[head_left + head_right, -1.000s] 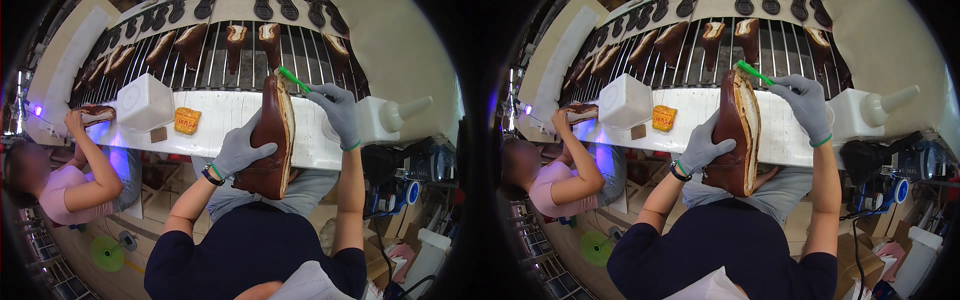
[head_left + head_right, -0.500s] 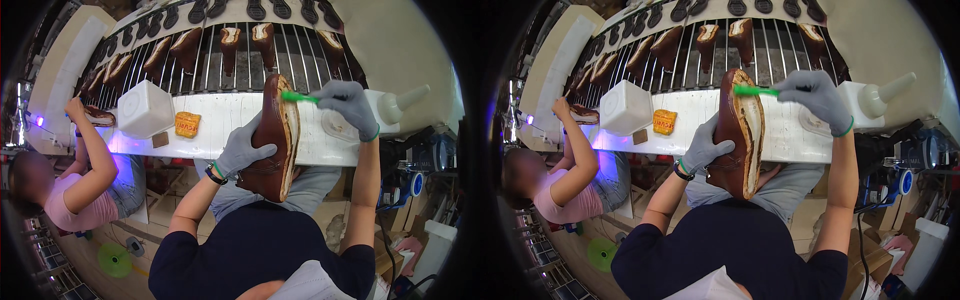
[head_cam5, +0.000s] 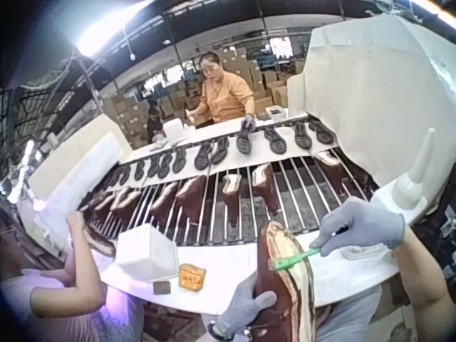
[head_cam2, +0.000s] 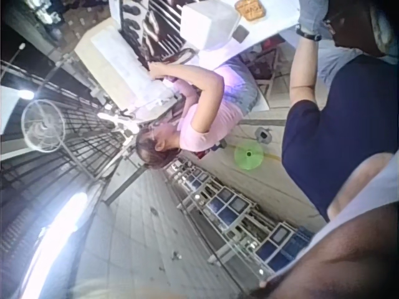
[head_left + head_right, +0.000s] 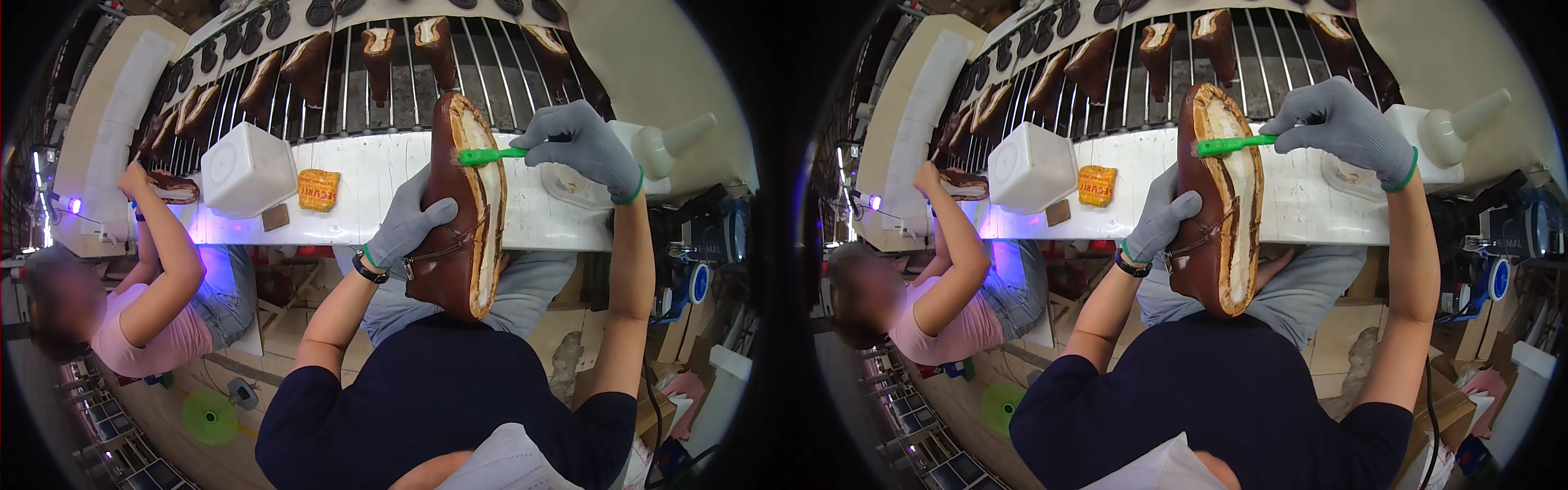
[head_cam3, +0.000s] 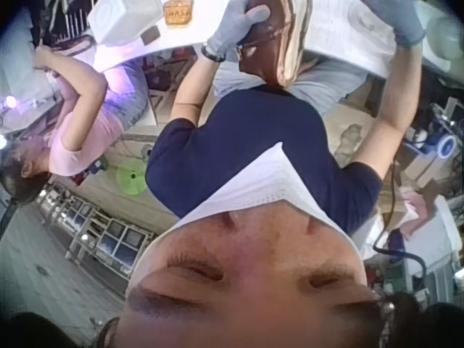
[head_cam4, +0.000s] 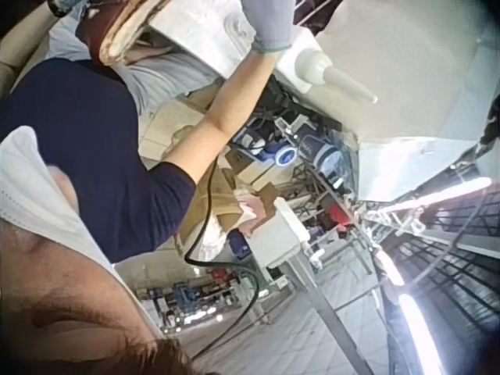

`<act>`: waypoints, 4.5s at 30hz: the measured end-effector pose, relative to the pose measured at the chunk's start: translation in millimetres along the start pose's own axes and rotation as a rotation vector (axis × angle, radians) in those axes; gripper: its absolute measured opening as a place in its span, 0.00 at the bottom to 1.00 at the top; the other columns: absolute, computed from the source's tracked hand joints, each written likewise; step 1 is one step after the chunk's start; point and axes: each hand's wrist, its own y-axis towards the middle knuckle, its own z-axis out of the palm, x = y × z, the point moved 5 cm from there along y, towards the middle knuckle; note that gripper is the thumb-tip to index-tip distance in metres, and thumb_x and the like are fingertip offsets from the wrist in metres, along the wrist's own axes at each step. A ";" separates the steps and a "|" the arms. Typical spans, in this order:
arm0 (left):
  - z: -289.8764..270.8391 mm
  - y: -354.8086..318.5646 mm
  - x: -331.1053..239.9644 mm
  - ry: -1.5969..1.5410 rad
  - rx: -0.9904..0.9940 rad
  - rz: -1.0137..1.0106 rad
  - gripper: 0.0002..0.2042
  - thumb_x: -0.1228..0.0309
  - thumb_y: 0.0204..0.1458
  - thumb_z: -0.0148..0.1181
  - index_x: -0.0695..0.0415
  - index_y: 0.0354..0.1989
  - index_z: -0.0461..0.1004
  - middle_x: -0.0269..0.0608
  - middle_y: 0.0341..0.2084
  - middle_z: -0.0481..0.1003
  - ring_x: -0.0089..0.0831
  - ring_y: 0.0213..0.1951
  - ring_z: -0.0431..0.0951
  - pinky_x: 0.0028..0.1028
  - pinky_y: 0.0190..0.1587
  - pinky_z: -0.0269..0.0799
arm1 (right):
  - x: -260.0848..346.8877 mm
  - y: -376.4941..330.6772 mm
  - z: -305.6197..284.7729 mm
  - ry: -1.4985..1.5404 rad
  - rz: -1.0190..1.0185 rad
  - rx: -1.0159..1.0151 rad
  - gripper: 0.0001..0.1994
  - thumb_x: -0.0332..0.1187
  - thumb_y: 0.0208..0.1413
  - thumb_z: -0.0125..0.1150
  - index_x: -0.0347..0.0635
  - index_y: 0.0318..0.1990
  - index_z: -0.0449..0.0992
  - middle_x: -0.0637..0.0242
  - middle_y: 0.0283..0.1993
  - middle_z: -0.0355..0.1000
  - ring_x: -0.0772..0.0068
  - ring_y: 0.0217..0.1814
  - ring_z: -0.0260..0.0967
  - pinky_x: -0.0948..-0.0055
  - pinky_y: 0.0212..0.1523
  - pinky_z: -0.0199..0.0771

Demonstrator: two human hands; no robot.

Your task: The person applies glue to the sole of a shoe using a brush. They repeatedly pick up shoes from a conveyor belt, apply glue to the sole, and place them back on the belt.

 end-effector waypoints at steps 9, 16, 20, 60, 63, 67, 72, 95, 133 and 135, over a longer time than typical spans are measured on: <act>-9.4 0.7 4.2 0.058 -0.079 -0.002 0.45 0.39 0.51 0.60 0.69 0.64 0.61 0.47 0.55 0.72 0.31 0.55 0.72 0.30 0.58 0.68 | -1.8 -10.8 10.7 0.017 -0.039 0.071 0.11 0.22 0.44 0.71 0.35 0.38 0.84 0.61 0.32 0.79 0.77 0.31 0.72 0.75 0.34 0.70; -18.6 2.1 2.4 0.022 -0.073 0.036 0.40 0.47 0.54 0.63 0.68 0.64 0.62 0.46 0.55 0.72 0.30 0.55 0.72 0.30 0.59 0.66 | 5.7 7.7 8.3 -0.011 0.004 -0.082 0.08 0.24 0.47 0.70 0.34 0.36 0.84 0.64 0.30 0.78 0.79 0.32 0.72 0.76 0.34 0.70; -28.1 2.2 0.0 0.003 -0.126 0.056 0.39 0.47 0.54 0.62 0.68 0.64 0.62 0.46 0.55 0.73 0.30 0.56 0.72 0.30 0.59 0.66 | -0.9 -10.7 30.0 0.058 -0.040 0.047 0.05 0.22 0.44 0.71 0.33 0.31 0.82 0.63 0.29 0.79 0.76 0.30 0.74 0.74 0.32 0.70; -15.4 -0.4 61.1 -0.477 -0.122 -0.437 0.26 0.53 0.63 0.51 0.66 0.57 0.69 0.46 0.49 0.76 0.28 0.45 0.79 0.27 0.51 0.75 | 9.1 -25.0 59.8 0.169 -0.008 0.417 0.11 0.26 0.41 0.76 0.35 0.35 0.84 0.63 0.30 0.80 0.74 0.32 0.75 0.74 0.37 0.74; -0.6 -6.6 61.5 -0.552 -0.081 -0.520 0.28 0.52 0.64 0.49 0.66 0.59 0.67 0.48 0.51 0.75 0.29 0.47 0.79 0.27 0.53 0.74 | 9.0 -17.1 58.9 0.204 -0.012 0.460 0.11 0.26 0.41 0.77 0.34 0.34 0.84 0.63 0.30 0.80 0.75 0.32 0.75 0.75 0.37 0.74; 15.6 -8.0 68.8 -0.584 0.092 -0.535 0.29 0.50 0.65 0.46 0.60 0.66 0.62 0.46 0.58 0.71 0.31 0.56 0.75 0.30 0.62 0.68 | 11.0 -6.6 59.2 0.273 0.008 0.508 0.11 0.26 0.42 0.77 0.34 0.34 0.84 0.64 0.30 0.80 0.78 0.32 0.74 0.76 0.36 0.73; 56.3 -29.6 35.5 0.539 0.039 0.223 0.26 0.57 0.57 0.62 0.56 0.60 0.68 0.42 0.54 0.74 0.34 0.54 0.76 0.29 0.60 0.69 | 6.9 6.0 57.2 0.236 -0.044 0.540 0.11 0.26 0.42 0.77 0.35 0.35 0.84 0.64 0.31 0.81 0.79 0.32 0.74 0.77 0.36 0.73; 59.1 -36.5 -19.2 0.300 0.210 0.315 0.22 0.67 0.48 0.72 0.49 0.53 0.78 0.36 0.46 0.80 0.31 0.46 0.82 0.26 0.52 0.75 | 1.2 1.0 48.6 0.289 -0.069 0.431 0.11 0.25 0.43 0.75 0.36 0.36 0.85 0.65 0.30 0.80 0.78 0.31 0.74 0.77 0.35 0.72; -25.0 -33.3 154.9 0.495 -0.616 0.494 0.32 0.68 0.49 0.68 0.59 0.63 0.61 0.46 0.60 0.67 0.45 0.64 0.65 0.54 0.72 0.42 | -56.6 -64.2 149.6 0.362 0.363 -0.290 0.09 0.25 0.52 0.68 0.34 0.41 0.83 0.70 0.28 0.77 0.85 0.28 0.68 0.79 0.29 0.66; -35.4 -39.0 211.5 0.230 -0.573 0.271 0.32 0.67 0.49 0.68 0.58 0.63 0.61 0.46 0.59 0.67 0.45 0.64 0.65 0.54 0.72 0.43 | -30.3 -68.0 152.8 0.353 0.211 -0.262 0.09 0.24 0.52 0.67 0.33 0.41 0.83 0.67 0.29 0.77 0.82 0.29 0.72 0.76 0.31 0.70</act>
